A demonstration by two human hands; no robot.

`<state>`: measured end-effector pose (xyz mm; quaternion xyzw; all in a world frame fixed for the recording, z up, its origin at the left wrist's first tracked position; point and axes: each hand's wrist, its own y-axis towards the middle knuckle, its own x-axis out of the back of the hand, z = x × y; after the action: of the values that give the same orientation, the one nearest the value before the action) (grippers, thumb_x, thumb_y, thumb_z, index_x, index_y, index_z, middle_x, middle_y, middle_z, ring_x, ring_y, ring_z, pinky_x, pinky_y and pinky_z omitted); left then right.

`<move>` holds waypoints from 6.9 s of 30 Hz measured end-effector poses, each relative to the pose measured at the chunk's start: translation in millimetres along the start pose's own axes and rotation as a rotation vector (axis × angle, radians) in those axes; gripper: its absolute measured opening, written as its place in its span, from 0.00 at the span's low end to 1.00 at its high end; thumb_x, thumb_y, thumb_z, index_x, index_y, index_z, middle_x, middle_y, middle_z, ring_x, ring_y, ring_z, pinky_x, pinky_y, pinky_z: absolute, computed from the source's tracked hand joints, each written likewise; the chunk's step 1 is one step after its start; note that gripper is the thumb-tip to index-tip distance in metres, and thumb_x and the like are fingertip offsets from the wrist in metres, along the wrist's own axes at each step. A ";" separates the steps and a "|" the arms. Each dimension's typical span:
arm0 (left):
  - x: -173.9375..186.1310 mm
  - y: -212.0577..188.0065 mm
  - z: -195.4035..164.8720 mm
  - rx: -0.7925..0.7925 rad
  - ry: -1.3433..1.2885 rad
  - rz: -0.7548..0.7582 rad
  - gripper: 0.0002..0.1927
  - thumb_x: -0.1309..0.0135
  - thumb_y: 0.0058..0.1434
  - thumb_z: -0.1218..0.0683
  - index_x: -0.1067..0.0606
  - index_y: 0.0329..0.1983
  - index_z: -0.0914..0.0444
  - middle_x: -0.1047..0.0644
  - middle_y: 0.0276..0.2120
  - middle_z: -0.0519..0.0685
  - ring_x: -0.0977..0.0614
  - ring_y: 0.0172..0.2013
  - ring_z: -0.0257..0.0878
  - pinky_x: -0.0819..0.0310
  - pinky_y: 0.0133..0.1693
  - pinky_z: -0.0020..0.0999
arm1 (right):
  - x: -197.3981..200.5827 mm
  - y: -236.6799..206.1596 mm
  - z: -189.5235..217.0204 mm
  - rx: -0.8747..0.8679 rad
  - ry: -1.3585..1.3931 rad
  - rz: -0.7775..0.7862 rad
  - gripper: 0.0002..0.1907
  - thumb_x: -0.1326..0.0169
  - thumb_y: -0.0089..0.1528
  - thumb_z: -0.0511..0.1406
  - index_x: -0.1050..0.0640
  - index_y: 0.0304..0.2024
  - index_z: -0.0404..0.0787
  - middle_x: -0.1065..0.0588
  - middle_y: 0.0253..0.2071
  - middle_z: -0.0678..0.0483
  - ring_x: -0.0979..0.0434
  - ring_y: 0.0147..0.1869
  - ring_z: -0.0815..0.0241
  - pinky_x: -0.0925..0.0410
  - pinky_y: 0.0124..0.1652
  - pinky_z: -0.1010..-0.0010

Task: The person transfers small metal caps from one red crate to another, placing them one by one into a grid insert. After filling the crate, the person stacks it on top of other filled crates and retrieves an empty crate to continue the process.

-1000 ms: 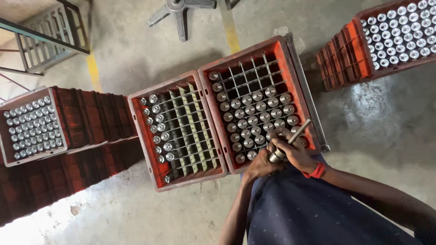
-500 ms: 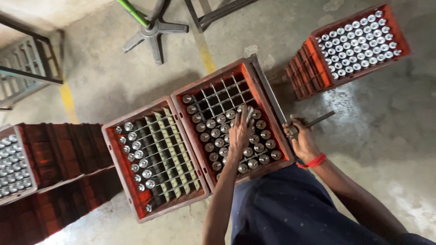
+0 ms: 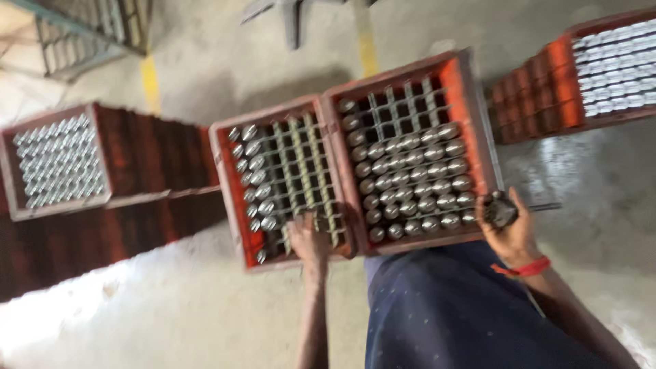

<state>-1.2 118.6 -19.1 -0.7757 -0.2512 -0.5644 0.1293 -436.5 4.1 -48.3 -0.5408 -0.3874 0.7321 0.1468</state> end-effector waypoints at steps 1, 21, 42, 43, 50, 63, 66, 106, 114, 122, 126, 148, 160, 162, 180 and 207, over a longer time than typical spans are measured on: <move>11.3 0.8 39.0 0.081 0.193 0.062 0.22 0.39 0.48 0.54 0.20 0.49 0.58 0.22 0.47 0.56 0.24 0.51 0.56 0.30 0.51 0.55 | -2.4 1.4 -0.5 -0.067 -0.058 0.013 0.16 0.45 0.72 0.44 0.24 0.44 0.37 0.21 0.43 0.47 0.19 0.51 0.52 0.22 0.51 0.64; 161.3 -20.6 134.6 0.171 -0.160 0.044 0.21 0.29 0.46 0.51 0.19 0.42 0.62 0.31 0.64 0.61 0.36 0.69 0.58 0.38 0.65 0.50 | -2.0 -15.5 -57.2 -0.005 -0.878 0.088 0.16 0.56 0.75 0.43 0.25 0.44 0.39 0.24 0.40 0.51 0.20 0.46 0.52 0.24 0.47 0.57; 75.0 -35.8 -192.8 0.334 -1.148 0.558 0.19 0.29 0.54 0.50 0.22 0.37 0.69 0.19 0.31 0.53 0.19 0.30 0.40 0.26 0.35 0.40 | -82.6 -32.7 -81.6 0.131 -0.879 0.172 0.11 0.53 0.72 0.35 0.23 0.49 0.35 0.23 0.39 0.50 0.21 0.44 0.60 0.29 0.44 0.69; 64.3 -38.2 -200.1 0.244 -1.019 0.525 0.19 0.30 0.52 0.51 0.21 0.38 0.69 0.19 0.31 0.54 0.18 0.30 0.41 0.25 0.35 0.40 | -88.2 -38.6 -77.9 0.433 -1.113 0.395 0.12 0.54 0.73 0.36 0.25 0.53 0.34 0.24 0.43 0.48 0.22 0.47 0.60 0.28 0.47 0.69; 19.2 -55.3 -199.5 0.019 -0.826 0.659 0.14 0.35 0.49 0.54 0.20 0.35 0.68 0.18 0.27 0.53 0.19 0.27 0.41 0.25 0.34 0.41 | -133.3 -61.3 -92.1 0.182 -0.801 0.257 0.06 0.49 0.68 0.33 0.28 0.46 0.39 0.26 0.35 0.57 0.23 0.41 0.64 0.28 0.36 0.70; -43.9 -58.1 -143.4 0.105 -1.259 1.751 0.25 0.30 0.65 0.56 0.35 0.39 0.76 0.30 0.25 0.50 0.27 0.24 0.35 0.33 0.26 0.31 | -118.0 -56.9 -78.2 -0.006 -0.996 0.928 0.04 0.52 0.71 0.32 0.29 0.48 0.38 0.27 0.36 0.55 0.24 0.39 0.65 0.24 0.42 0.69; -49.9 -55.2 -143.8 0.059 -1.159 1.527 0.28 0.33 0.56 0.51 0.35 0.54 0.61 0.24 0.29 0.48 0.21 0.25 0.35 0.24 0.25 0.31 | -104.8 -40.0 -76.4 -0.099 -1.013 0.716 0.07 0.52 0.68 0.33 0.30 0.48 0.40 0.27 0.32 0.55 0.23 0.37 0.63 0.24 0.38 0.67; 79.3 7.5 71.1 0.214 -1.032 -0.243 0.23 0.32 0.52 0.52 0.21 0.51 0.63 0.21 0.46 0.52 0.19 0.48 0.41 0.23 0.50 0.37 | -33.5 -1.2 -79.0 0.013 -0.844 0.135 0.08 0.50 0.70 0.37 0.25 0.46 0.40 0.22 0.41 0.52 0.19 0.47 0.56 0.27 0.48 0.62; -26.0 -24.8 -101.7 0.119 -0.884 0.115 0.04 0.45 0.61 0.63 0.25 0.39 0.68 0.22 0.28 0.54 0.21 0.29 0.40 0.28 0.30 0.37 | -82.8 2.1 -129.8 0.129 -0.829 0.292 0.07 0.46 0.67 0.33 0.24 0.47 0.38 0.23 0.39 0.56 0.19 0.43 0.61 0.28 0.46 0.72; -6.2 -52.9 -178.8 -0.011 -0.699 0.666 0.18 0.34 0.49 0.55 0.19 0.42 0.66 0.17 0.32 0.58 0.14 0.34 0.49 0.22 0.38 0.43 | -106.0 -29.0 -113.6 0.175 -0.948 0.428 0.07 0.49 0.68 0.33 0.25 0.48 0.41 0.24 0.33 0.52 0.23 0.37 0.64 0.29 0.36 0.72; -25.8 -52.2 -177.1 -0.055 -0.793 0.811 0.23 0.33 0.50 0.51 0.23 0.47 0.66 0.17 0.36 0.58 0.14 0.36 0.47 0.21 0.39 0.43 | -81.4 -18.0 -100.0 0.049 -0.870 0.529 0.06 0.49 0.69 0.31 0.24 0.48 0.38 0.26 0.36 0.54 0.22 0.41 0.65 0.28 0.39 0.72; -38.9 53.7 -81.2 -0.154 -0.396 -0.112 0.18 0.40 0.57 0.63 0.21 0.52 0.60 0.19 0.49 0.54 0.20 0.51 0.54 0.26 0.53 0.48 | 6.4 24.1 -15.4 0.127 -0.153 0.302 0.19 0.46 0.73 0.46 0.24 0.47 0.34 0.23 0.40 0.47 0.21 0.48 0.49 0.25 0.38 0.62; 31.0 38.1 140.7 0.118 0.105 -0.140 0.27 0.30 0.51 0.49 0.20 0.55 0.53 0.44 0.73 0.63 0.43 0.72 0.62 0.44 0.64 0.59 | -26.6 14.1 -79.0 -0.102 -0.749 0.193 0.16 0.52 0.71 0.45 0.26 0.41 0.38 0.24 0.43 0.50 0.20 0.50 0.48 0.24 0.50 0.53; 35.1 48.1 140.5 0.048 0.136 -0.097 0.27 0.29 0.49 0.48 0.20 0.53 0.54 0.41 0.72 0.61 0.44 0.72 0.61 0.44 0.63 0.60 | -34.9 13.9 -91.5 -0.091 -0.823 0.118 0.14 0.51 0.71 0.43 0.26 0.42 0.38 0.23 0.42 0.51 0.20 0.49 0.49 0.24 0.48 0.53; 0.9 -1.9 -122.3 0.279 -1.211 0.373 0.04 0.37 0.57 0.61 0.22 0.33 0.64 0.22 0.26 0.43 0.25 0.25 0.31 0.31 0.27 0.30 | -70.9 -3.7 -119.6 0.233 -0.889 0.278 0.07 0.47 0.68 0.32 0.23 0.48 0.37 0.23 0.41 0.55 0.22 0.48 0.63 0.31 0.51 0.70; -97.8 70.4 -188.3 -0.099 -0.422 0.219 0.32 0.46 0.64 0.54 0.39 0.72 0.59 0.29 0.56 0.65 0.16 0.34 0.59 0.17 0.29 0.48 | -28.7 45.7 42.2 0.242 -0.663 0.156 0.10 0.50 0.69 0.29 0.24 0.52 0.34 0.23 0.44 0.51 0.19 0.49 0.55 0.25 0.52 0.66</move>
<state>-139.2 -55.5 -43.2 -0.9045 -0.1588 -0.3838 0.0961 -454.7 -61.4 -57.2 -0.2805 -0.2822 0.9172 0.0198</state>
